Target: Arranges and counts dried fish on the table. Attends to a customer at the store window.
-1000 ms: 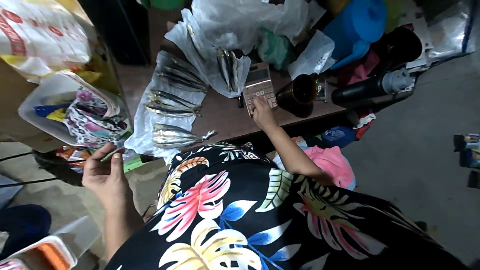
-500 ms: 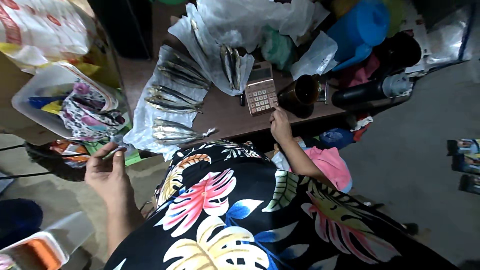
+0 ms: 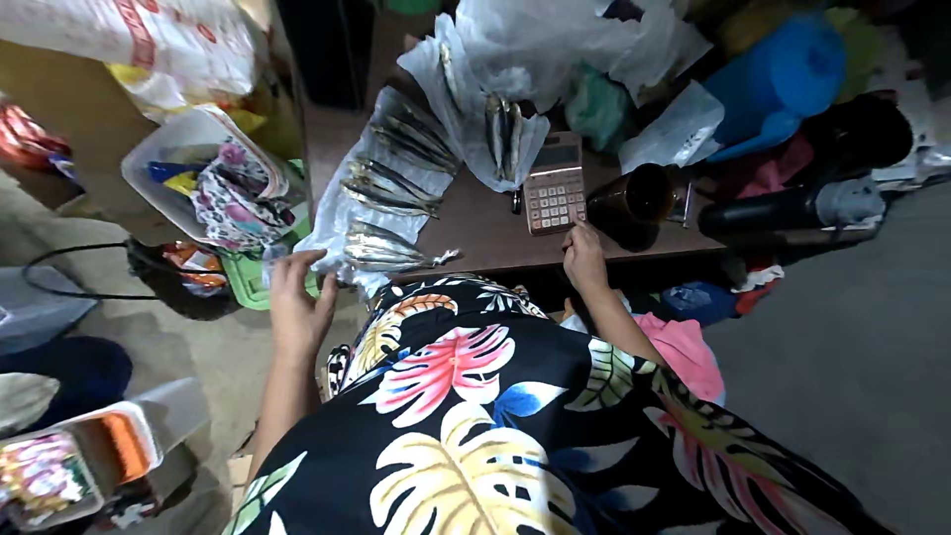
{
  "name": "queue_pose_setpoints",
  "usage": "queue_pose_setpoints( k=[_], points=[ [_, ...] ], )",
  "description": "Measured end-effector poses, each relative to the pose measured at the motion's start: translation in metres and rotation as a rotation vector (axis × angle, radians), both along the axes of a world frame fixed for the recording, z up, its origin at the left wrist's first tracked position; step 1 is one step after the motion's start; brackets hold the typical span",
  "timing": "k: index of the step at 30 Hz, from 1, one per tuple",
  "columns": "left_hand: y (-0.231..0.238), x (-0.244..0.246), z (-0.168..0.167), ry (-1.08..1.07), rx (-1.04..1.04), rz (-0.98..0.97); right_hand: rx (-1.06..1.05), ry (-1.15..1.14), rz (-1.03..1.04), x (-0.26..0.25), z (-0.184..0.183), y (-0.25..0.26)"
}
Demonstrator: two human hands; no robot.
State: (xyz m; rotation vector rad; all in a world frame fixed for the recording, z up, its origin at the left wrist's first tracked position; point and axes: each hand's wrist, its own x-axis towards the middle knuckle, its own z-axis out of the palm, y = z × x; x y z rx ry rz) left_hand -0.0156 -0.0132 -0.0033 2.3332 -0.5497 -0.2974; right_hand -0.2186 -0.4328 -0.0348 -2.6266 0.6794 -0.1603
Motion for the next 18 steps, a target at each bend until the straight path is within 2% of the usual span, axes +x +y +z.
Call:
queue_pose_setpoints(
  k=[7,18],
  points=[
    [0.005,-0.007,-0.017,0.061,0.059,-0.036,-0.003,0.022,-0.011,0.002,0.000,-0.004],
    [-0.001,-0.009,-0.011,0.015,0.062,-0.043,0.063,-0.066,0.071,0.014,0.013,0.004]
  ],
)
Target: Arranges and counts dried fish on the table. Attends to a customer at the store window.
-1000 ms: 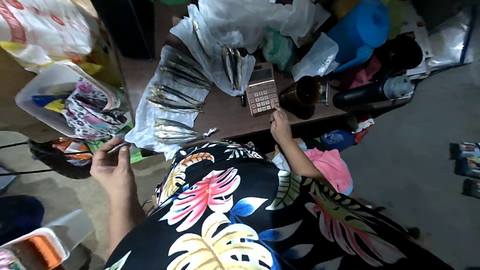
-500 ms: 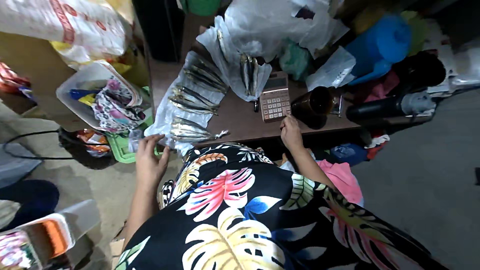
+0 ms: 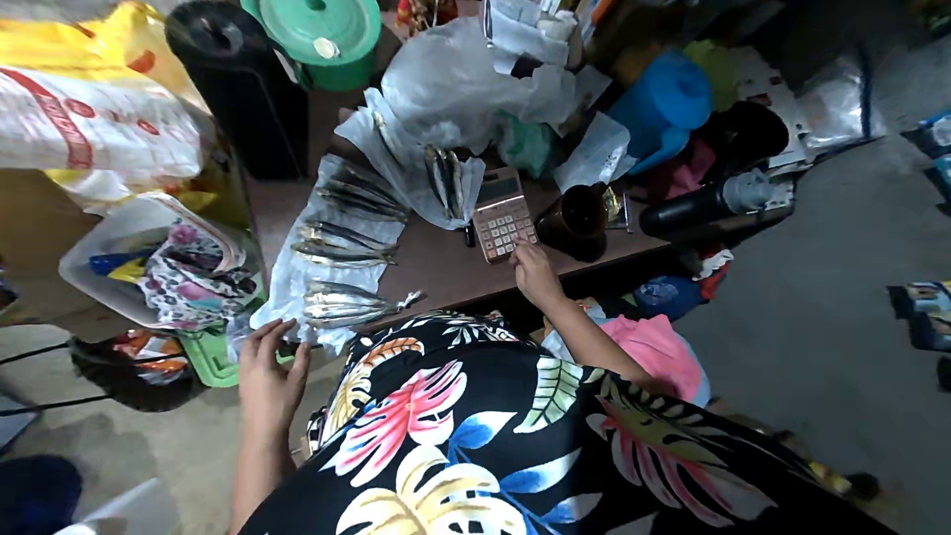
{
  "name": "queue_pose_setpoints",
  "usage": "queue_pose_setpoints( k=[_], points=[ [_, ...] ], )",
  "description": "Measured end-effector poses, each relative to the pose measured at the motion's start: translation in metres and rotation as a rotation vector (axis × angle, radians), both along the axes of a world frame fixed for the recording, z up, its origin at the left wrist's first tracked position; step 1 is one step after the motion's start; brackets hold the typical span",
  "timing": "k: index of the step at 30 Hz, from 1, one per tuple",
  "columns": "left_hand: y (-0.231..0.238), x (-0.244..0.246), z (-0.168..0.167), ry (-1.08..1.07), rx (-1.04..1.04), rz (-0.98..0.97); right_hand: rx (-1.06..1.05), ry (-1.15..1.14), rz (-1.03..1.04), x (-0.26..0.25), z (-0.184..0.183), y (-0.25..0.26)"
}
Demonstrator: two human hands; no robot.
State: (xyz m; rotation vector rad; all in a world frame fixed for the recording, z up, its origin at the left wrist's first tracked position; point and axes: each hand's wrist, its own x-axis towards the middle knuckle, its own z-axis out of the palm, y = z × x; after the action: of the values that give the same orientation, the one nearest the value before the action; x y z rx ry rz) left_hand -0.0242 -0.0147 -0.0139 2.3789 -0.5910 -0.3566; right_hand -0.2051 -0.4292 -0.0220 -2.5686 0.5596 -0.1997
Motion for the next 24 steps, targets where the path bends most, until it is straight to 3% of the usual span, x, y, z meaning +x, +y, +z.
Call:
queue_pose_setpoints(
  k=[4,10,13,18,24],
  points=[
    [-0.009,-0.003,0.000,0.006,0.002,0.011,0.003,-0.034,0.062,0.001,0.003,0.002],
    [-0.022,-0.009,0.004,-0.005,0.008,0.008,-0.165,-0.433,0.064,0.010,0.033,-0.026],
    [-0.037,-0.014,0.010,0.040,0.024,0.029,-0.166,-0.499,0.079,0.015,0.053,-0.046],
    [-0.053,-0.017,0.018,0.056,0.061,0.149,-0.016,-0.437,0.147,0.019,0.055,-0.044],
    [-0.056,-0.028,0.018,0.009,0.088,0.250,0.101,-0.177,0.295,0.029,0.040,-0.042]
  ],
)
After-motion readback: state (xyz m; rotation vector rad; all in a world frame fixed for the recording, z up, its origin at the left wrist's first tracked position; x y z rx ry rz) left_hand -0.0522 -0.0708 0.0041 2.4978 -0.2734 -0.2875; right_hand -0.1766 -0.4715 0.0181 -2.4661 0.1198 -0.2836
